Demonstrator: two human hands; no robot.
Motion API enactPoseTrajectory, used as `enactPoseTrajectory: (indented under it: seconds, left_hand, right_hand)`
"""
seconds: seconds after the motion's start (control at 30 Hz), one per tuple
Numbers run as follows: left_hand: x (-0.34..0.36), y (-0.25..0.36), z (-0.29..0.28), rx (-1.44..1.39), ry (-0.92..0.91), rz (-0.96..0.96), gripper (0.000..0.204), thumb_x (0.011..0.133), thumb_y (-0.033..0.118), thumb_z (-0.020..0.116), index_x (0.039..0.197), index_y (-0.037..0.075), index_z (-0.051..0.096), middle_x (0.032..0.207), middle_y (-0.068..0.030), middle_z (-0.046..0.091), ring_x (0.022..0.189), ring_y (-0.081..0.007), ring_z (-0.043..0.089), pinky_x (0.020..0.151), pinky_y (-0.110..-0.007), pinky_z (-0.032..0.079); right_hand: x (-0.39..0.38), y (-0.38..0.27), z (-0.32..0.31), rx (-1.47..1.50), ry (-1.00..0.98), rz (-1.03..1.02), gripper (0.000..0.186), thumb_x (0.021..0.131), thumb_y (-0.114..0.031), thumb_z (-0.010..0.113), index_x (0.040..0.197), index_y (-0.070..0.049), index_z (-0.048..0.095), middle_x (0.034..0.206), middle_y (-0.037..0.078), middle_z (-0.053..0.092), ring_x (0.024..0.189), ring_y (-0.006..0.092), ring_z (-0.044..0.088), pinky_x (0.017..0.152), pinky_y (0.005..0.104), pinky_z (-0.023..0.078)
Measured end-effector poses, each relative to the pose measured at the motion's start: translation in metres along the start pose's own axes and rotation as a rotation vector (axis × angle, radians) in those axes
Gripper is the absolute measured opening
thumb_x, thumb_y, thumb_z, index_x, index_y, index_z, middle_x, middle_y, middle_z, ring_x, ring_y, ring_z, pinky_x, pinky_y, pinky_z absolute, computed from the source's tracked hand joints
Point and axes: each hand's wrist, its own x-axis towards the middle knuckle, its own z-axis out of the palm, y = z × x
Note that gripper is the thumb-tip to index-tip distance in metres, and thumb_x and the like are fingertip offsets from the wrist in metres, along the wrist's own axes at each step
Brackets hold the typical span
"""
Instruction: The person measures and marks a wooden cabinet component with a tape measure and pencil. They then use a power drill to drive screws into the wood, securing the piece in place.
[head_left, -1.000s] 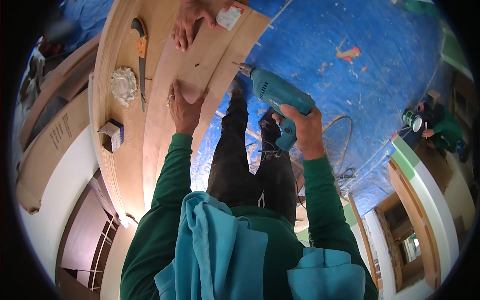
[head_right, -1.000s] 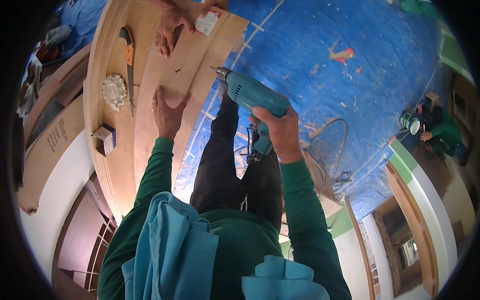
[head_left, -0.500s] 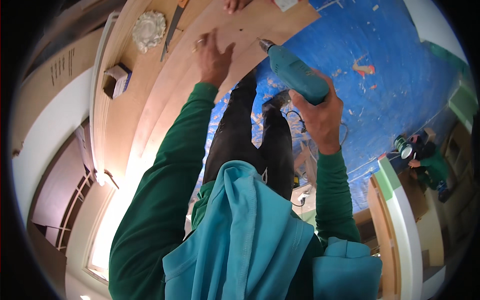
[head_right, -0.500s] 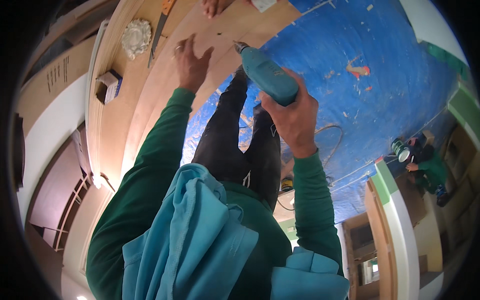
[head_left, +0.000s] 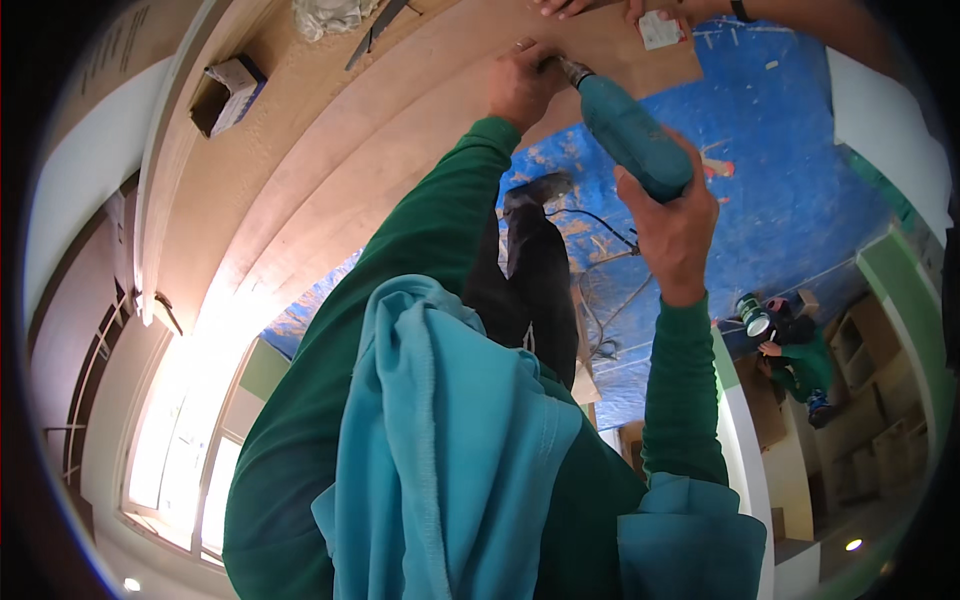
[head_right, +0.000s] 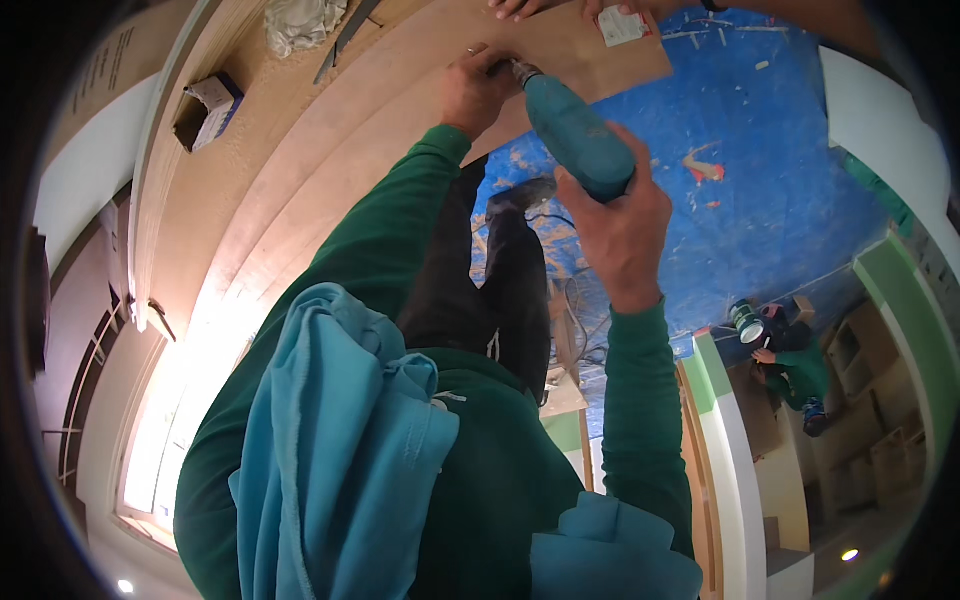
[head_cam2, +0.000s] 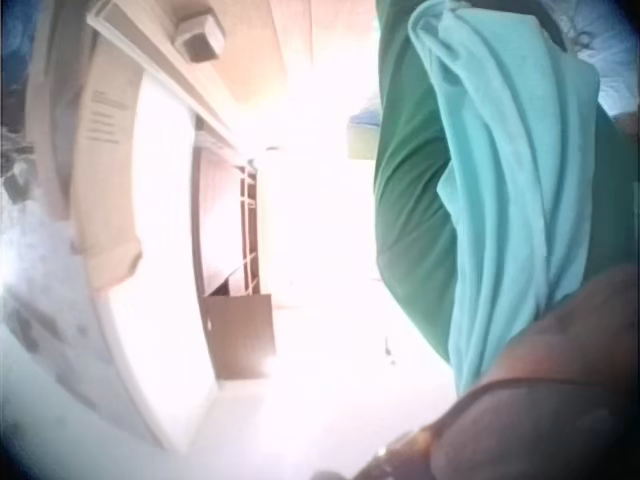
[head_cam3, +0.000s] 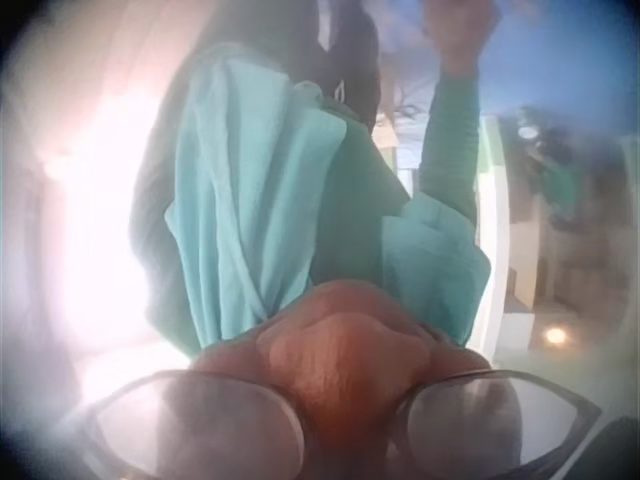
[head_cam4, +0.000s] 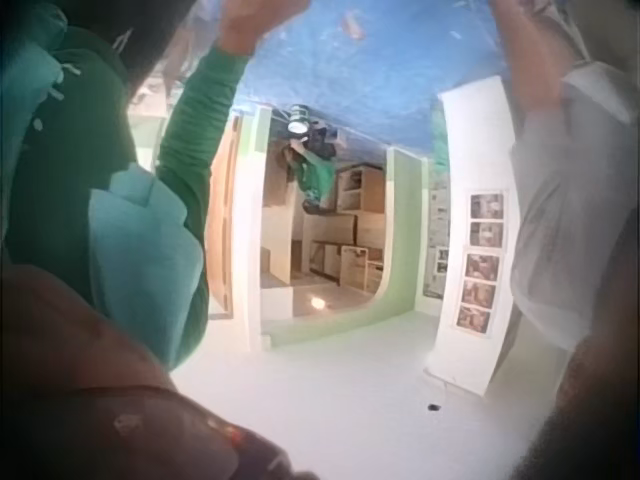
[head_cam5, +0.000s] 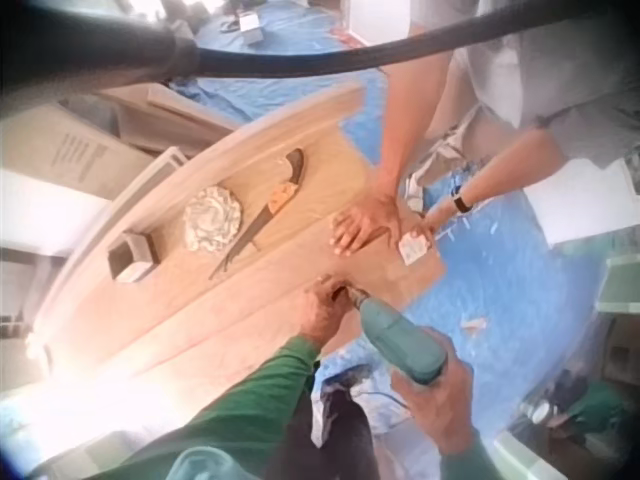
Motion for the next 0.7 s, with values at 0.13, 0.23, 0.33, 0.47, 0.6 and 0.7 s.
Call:
enactPoseTrajectory:
  seconds: [0.13,0.23,0.33,0.47,0.6,0.7]
  left_hand:
    - [0.003,0.003,-0.003,0.015,-0.016,-0.033,0.019,0.085,0.014,0.082,0.104,0.012,0.08,0.1,-0.0113,0.074,0.09,-0.035,0.073,0.079,-0.044,0.059]
    - [0.002,0.005,-0.005,-0.019,-0.012,-0.02,0.017,0.086,0.013,0.08,0.103,0.012,0.079,0.1,-0.0114,0.074,0.089,-0.0352,0.073,0.079,-0.044,0.059]
    - [0.003,0.004,-0.003,-0.089,-0.003,-0.04,0.016,0.086,0.012,0.079,0.102,0.012,0.079,0.1,-0.0118,0.074,0.089,-0.0357,0.073,0.079,-0.044,0.059]
    - [0.002,0.0,-0.002,-0.128,0.001,-0.021,0.015,0.088,0.011,0.078,0.102,0.01,0.078,0.101,-0.0126,0.074,0.09,-0.0365,0.073,0.08,-0.044,0.059]
    - [0.004,0.008,-0.005,-0.14,-0.014,-0.054,0.012,0.089,0.012,0.077,0.101,0.008,0.078,0.1,-0.0133,0.074,0.088,-0.0366,0.073,0.08,-0.044,0.059]
    - [0.004,0.002,-0.008,-0.109,-0.086,-0.092,0.024,0.089,0.018,0.078,0.111,0.008,0.076,0.107,-0.0163,0.073,0.093,-0.0396,0.072,0.083,-0.046,0.058]
  right_hand:
    - [0.0,-0.013,0.001,-0.115,-0.005,-0.048,0.055,0.088,-0.016,0.087,0.135,-0.002,0.063,0.104,0.015,0.079,0.091,0.0199,0.077,0.082,0.0367,0.062]
    - [0.001,-0.018,-0.001,0.008,-0.027,0.034,0.055,0.088,-0.014,0.086,0.136,-0.002,0.063,0.104,0.014,0.078,0.092,0.02,0.077,0.081,0.0373,0.062]
    - [0.003,-0.021,-0.002,0.027,-0.025,0.079,0.055,0.088,-0.012,0.087,0.136,-0.002,0.063,0.105,0.013,0.078,0.092,0.0186,0.076,0.08,0.0372,0.062]
    - [0.008,-0.025,-0.004,-0.104,-0.058,0.004,0.055,0.087,-0.015,0.086,0.136,-0.003,0.063,0.103,0.016,0.078,0.089,0.0262,0.077,0.08,0.0391,0.061]
    - [0.017,-0.061,0.0,-0.46,-0.15,-0.148,0.053,0.086,-0.02,0.083,0.134,-0.005,0.063,0.103,0.021,0.076,0.09,0.0395,0.076,0.081,0.044,0.059]
    - [0.036,-0.084,-0.001,-0.462,-0.22,-0.079,0.052,0.087,-0.023,0.082,0.132,-0.005,0.063,0.102,0.023,0.076,0.093,0.0443,0.074,0.082,0.0478,0.057]
